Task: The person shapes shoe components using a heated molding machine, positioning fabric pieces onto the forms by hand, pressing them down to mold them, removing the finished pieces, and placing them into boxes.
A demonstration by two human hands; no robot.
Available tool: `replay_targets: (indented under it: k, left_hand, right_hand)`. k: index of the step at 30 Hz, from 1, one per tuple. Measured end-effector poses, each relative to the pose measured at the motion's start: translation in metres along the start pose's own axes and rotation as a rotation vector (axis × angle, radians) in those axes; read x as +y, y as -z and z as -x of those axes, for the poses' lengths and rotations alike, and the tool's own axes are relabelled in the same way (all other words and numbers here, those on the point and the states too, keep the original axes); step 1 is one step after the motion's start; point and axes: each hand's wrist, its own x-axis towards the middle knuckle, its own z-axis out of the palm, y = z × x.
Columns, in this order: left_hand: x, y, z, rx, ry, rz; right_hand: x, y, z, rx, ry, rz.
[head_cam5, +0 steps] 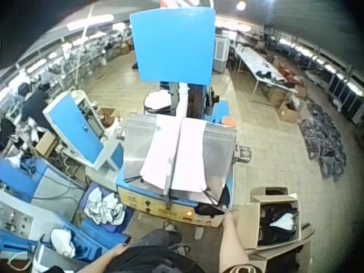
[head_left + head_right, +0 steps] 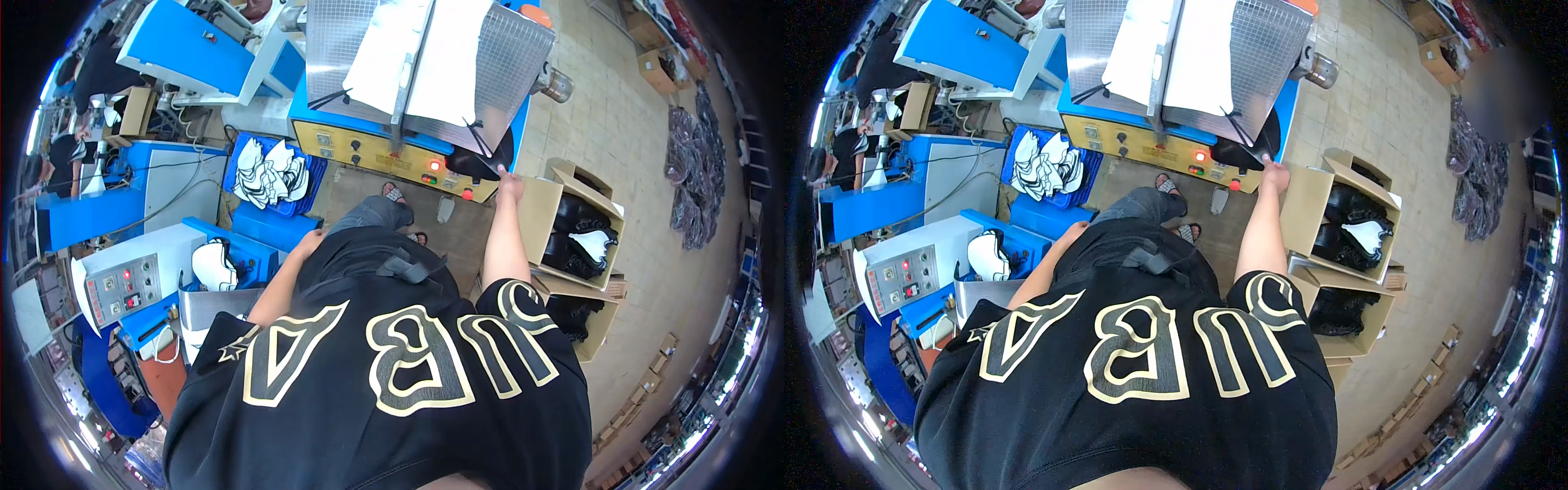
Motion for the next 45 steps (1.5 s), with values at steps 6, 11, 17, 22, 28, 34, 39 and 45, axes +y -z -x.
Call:
replay_targets:
  k: [6, 11, 17, 22, 28, 34, 39, 45]
  left_hand:
    - [-0.04, -0.004, -0.02, 0.108, -0.108, -0.031]
    - [-0.039, -0.021, -0.007, 0.136, -0.086, 0.043]
    - [-0.052, -0.044, -0.005, 0.132, -0.026, 0.117]
    - [-0.049, -0.049, 0.0, 0.125, -0.023, 0.065]
    - [-0.045, -0.041, -0.009, 0.149, -0.083, 0.021]
    - [0.103, -0.019, 0.037, 0.464, -0.526, 0.13]
    - [0.252, -0.032, 0.095, 0.231, -1.106, -0.246]
    - [0.275, -0.06, 0.068, 0.07, -1.387, -0.412]
  right_hand:
    - [-0.042, 0.003, 0.007, -0.19, 0.113, -0.449]
    - [-0.061, 0.014, 0.007, -0.084, 0.05, -0.478]
    - [-0.055, 0.013, 0.013, 0.03, 0.163, -0.299]
    - [-0.051, 0.015, 0.027, 0.097, 0.101, -0.362]
    - [-0.04, 0.031, 0.058, 0.051, 0.137, -0.586]
    - [-0.028, 0.089, 0.136, -0.087, 0.079, -0.744]
    - [-0.018, 0.142, 0.232, -0.515, 0.063, -0.81]
    - [-0.081, 0.148, 0.275, -0.934, -0.098, -0.495]
